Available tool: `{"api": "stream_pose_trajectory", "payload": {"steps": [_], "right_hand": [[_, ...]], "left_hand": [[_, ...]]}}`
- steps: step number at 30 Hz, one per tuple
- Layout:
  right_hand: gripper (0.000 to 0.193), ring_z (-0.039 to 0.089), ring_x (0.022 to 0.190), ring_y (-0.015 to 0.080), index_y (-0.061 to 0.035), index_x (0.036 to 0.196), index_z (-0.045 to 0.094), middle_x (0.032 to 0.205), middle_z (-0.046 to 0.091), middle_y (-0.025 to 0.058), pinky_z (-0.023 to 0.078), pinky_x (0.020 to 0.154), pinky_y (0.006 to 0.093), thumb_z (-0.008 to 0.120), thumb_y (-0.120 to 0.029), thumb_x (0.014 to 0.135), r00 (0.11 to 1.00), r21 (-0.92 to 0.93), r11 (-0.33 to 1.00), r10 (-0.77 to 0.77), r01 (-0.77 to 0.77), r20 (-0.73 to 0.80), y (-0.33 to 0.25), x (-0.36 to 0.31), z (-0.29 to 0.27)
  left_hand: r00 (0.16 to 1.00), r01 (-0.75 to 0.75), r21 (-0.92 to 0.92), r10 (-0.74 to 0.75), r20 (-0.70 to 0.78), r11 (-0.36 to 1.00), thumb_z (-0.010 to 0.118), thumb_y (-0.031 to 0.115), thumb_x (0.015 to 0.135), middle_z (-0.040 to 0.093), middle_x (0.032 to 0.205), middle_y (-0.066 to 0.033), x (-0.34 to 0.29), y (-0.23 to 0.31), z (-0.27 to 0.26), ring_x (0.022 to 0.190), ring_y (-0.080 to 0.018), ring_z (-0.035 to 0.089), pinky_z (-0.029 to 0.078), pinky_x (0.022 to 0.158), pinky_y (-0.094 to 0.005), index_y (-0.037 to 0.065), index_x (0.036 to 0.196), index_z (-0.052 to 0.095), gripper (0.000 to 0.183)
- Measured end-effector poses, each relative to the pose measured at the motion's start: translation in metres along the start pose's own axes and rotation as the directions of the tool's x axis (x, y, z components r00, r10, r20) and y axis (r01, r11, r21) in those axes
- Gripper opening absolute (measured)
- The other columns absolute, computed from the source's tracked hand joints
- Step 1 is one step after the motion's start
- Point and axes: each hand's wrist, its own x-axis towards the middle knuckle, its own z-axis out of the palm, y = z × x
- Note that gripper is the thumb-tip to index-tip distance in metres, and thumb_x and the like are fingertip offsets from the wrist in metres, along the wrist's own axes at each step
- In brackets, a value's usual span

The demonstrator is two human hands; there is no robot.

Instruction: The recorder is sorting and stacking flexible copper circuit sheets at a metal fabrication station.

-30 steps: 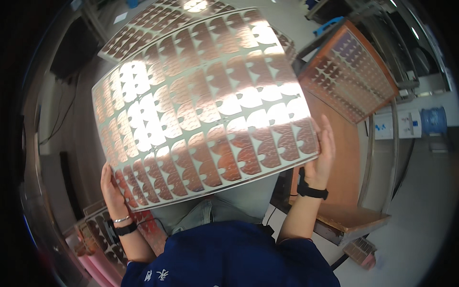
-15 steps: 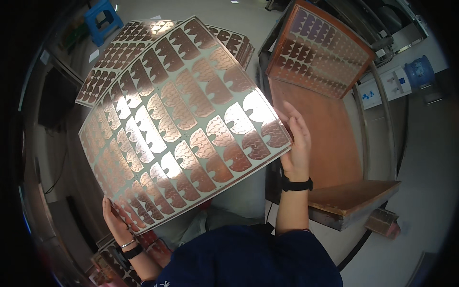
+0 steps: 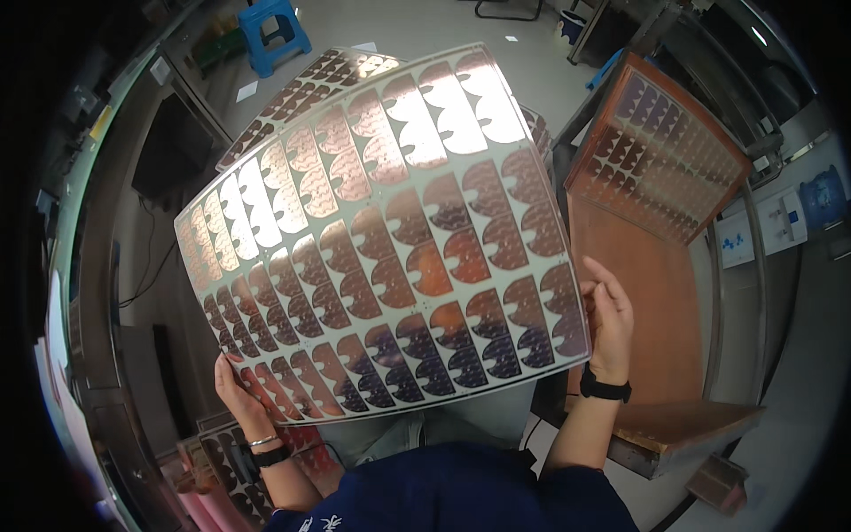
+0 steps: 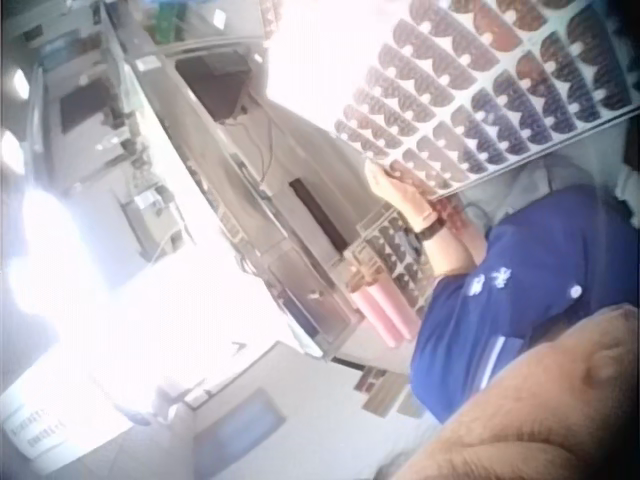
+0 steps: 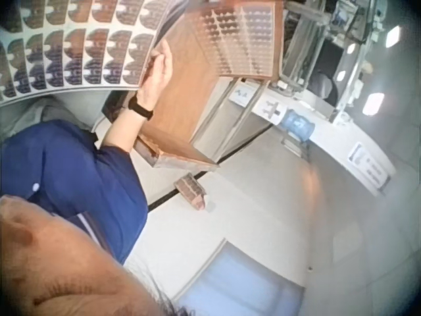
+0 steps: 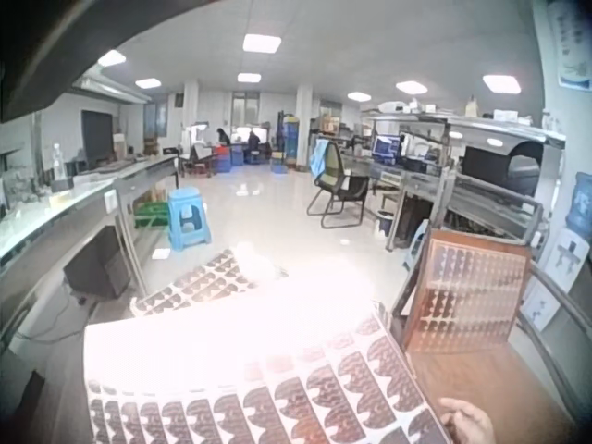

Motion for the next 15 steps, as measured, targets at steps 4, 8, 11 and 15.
{"api": "stream_pose_trajectory", "payload": {"steps": [4, 8, 11, 15], "right_hand": [[0.034, 0.054, 0.072, 0.0049, 0.0019, 0.121, 0.052, 0.085, 0.060, 0.0007, 0.041, 0.061, 0.0161, 0.049, -0.019, 0.094, 0.988, -0.194, 0.981, 0.024, 0.006, 0.154, -0.004, -0.001, -0.004], [0.028, 0.049, 0.073, 0.0035, 0.0030, 0.109, 0.058, 0.085, 0.058, -0.0030, 0.039, 0.064, 0.0171, 0.054, -0.018, 0.092, 0.967, -0.266, 0.963, 0.036, 0.034, 0.252, -0.002, -0.001, -0.010], [0.024, 0.048, 0.076, 0.0042, 0.0045, 0.102, 0.060, 0.085, 0.057, -0.0031, 0.038, 0.068, 0.0191, 0.057, -0.016, 0.091, 0.950, -0.286, 0.956, 0.023, 0.071, 0.312, -0.003, 0.000, -0.012], [0.024, 0.050, 0.078, 0.0057, 0.0062, 0.099, 0.061, 0.086, 0.059, -0.0016, 0.040, 0.070, 0.0203, 0.057, -0.016, 0.091, 0.946, -0.280, 0.954, -0.007, 0.104, 0.325, 0.000, 0.002, -0.012]], "left_hand": [[0.997, -0.052, -0.013, 0.051, -0.054, 0.999, 0.046, 0.022, 0.097, 0.047, 0.062, 0.0074, -0.008, 0.012, 0.016, 0.045, 0.0024, 0.036, 0.026, 0.038, -0.0158, 0.007, 0.075, 0.054, 0.027], [0.997, -0.049, 0.033, 0.051, -0.051, 0.998, 0.048, 0.019, 0.096, 0.047, 0.063, 0.0094, -0.007, 0.013, 0.004, 0.049, 0.0033, 0.035, 0.025, 0.040, -0.0162, 0.009, 0.078, 0.056, 0.023], [0.996, -0.053, 0.070, 0.058, -0.066, 0.996, 0.049, 0.019, 0.096, 0.048, 0.065, 0.0098, -0.003, 0.003, -0.015, 0.051, 0.0035, 0.036, 0.025, 0.042, -0.0153, 0.008, 0.081, 0.058, 0.020], [0.992, -0.066, 0.099, 0.076, -0.104, 0.993, 0.049, 0.020, 0.096, 0.049, 0.066, 0.0098, -0.005, -0.004, -0.014, 0.050, 0.0034, 0.037, 0.026, 0.042, -0.0151, 0.008, 0.084, 0.058, 0.019]]}}
